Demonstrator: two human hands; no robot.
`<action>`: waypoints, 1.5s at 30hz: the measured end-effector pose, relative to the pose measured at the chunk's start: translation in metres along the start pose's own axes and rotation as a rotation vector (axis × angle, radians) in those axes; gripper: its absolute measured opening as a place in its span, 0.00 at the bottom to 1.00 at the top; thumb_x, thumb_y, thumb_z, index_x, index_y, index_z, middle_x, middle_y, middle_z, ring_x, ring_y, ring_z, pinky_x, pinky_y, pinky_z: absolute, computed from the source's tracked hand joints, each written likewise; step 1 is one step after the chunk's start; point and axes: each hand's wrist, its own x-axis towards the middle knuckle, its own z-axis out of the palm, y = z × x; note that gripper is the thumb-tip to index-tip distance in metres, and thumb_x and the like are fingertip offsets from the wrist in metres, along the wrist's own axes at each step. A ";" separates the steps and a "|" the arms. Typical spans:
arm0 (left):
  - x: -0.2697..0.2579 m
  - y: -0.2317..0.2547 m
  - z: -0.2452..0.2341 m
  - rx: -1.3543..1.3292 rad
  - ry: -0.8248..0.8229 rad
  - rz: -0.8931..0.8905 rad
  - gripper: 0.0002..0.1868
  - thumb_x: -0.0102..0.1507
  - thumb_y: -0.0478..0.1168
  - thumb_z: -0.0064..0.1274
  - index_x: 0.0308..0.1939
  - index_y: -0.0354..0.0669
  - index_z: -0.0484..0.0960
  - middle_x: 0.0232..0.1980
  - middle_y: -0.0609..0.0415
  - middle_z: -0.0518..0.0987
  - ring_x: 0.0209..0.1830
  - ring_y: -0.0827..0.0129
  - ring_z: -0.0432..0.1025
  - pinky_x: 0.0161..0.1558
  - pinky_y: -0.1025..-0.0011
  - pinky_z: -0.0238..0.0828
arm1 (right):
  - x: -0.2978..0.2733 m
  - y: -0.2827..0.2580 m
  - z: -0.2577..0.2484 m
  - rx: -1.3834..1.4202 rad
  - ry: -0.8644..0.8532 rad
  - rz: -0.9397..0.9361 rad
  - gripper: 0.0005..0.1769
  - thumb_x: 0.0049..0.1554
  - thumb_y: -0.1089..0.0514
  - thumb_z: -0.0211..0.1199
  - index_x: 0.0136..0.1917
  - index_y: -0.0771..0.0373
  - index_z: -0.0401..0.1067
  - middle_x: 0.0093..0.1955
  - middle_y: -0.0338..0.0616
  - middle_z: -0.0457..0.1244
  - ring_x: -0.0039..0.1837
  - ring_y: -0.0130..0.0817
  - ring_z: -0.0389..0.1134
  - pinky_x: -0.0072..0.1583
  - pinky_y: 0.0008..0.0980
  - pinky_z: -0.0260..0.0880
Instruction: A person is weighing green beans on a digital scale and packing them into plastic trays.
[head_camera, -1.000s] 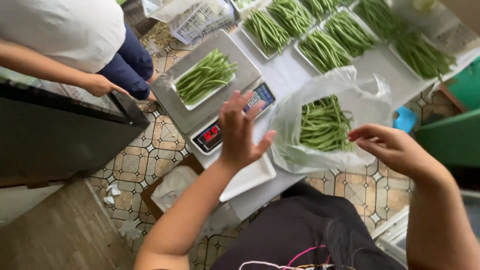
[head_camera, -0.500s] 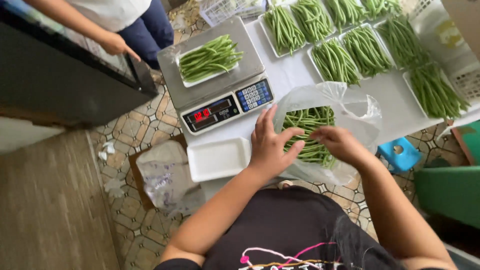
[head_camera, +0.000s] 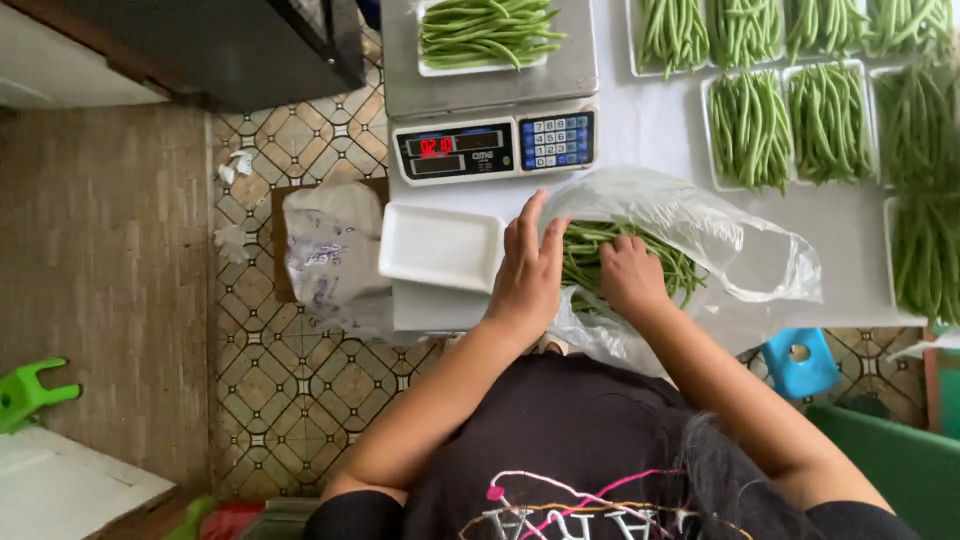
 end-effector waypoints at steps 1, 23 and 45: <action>-0.018 0.005 -0.002 0.005 0.010 -0.003 0.33 0.55 0.16 0.50 0.64 0.32 0.67 0.76 0.33 0.50 0.69 0.39 0.58 0.62 0.52 0.68 | -0.023 -0.009 0.010 -0.003 0.007 -0.009 0.12 0.57 0.49 0.59 0.51 0.55 0.68 0.51 0.42 0.59 0.57 0.47 0.64 0.45 0.44 0.71; -0.037 0.011 -0.015 0.039 -0.226 -0.227 0.39 0.56 0.22 0.48 0.72 0.34 0.60 0.75 0.35 0.51 0.67 0.45 0.60 0.43 0.62 0.82 | -0.016 -0.035 -0.038 0.080 -0.130 -0.206 0.30 0.47 0.34 0.66 0.55 0.52 0.69 0.50 0.44 0.66 0.61 0.47 0.64 0.57 0.47 0.68; 0.001 0.005 0.050 -0.366 0.165 0.020 0.28 0.62 0.60 0.59 0.63 0.57 0.79 0.55 0.61 0.74 0.58 0.64 0.74 0.62 0.62 0.70 | -0.059 0.033 -0.241 1.377 -0.419 -0.163 0.25 0.54 0.68 0.67 0.65 0.66 0.72 0.51 0.51 0.76 0.53 0.29 0.70 0.62 0.39 0.69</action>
